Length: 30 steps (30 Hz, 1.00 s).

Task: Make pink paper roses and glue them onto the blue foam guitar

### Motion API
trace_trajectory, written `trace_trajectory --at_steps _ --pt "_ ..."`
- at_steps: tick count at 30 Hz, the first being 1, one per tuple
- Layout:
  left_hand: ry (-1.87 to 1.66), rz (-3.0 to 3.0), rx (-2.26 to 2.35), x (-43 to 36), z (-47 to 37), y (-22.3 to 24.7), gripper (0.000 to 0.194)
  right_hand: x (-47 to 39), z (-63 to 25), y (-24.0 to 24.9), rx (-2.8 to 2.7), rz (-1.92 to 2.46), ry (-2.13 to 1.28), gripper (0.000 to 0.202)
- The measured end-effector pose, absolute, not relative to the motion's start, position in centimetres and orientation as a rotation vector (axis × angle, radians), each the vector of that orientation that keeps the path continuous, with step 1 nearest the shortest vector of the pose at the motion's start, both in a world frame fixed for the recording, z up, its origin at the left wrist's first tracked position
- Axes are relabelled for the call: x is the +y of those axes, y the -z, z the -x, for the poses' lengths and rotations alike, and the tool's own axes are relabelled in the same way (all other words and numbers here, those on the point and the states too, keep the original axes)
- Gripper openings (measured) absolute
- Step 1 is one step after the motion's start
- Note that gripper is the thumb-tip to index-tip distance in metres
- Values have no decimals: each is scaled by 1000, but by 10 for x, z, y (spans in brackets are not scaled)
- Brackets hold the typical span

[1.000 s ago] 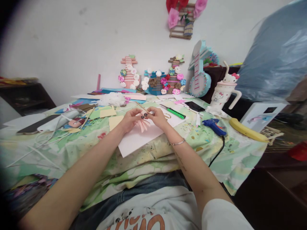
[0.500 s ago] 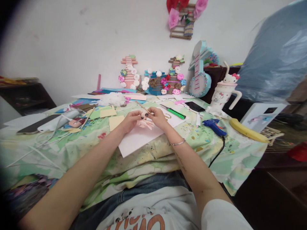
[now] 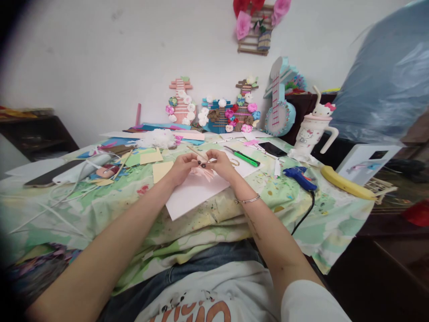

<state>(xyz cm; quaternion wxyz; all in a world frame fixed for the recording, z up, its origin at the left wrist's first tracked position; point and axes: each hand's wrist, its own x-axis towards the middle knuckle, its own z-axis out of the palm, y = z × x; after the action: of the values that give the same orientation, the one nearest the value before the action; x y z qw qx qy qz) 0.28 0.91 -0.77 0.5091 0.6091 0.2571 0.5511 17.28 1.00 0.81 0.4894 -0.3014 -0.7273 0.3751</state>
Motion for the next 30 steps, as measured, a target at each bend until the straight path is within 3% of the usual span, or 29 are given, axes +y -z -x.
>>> trace_trajectory --at_steps 10,18,30 --pt "-1280 -1483 603 6 -3 4 8 14 -177 -7 -1724 692 -979 39" --pt "-1302 -1494 607 10 -2 9 15 10 -176 -9 -1673 781 -1056 47" --pt "-1239 -1494 565 5 -3 7 22 13 -178 -6 -1670 805 -1010 34"
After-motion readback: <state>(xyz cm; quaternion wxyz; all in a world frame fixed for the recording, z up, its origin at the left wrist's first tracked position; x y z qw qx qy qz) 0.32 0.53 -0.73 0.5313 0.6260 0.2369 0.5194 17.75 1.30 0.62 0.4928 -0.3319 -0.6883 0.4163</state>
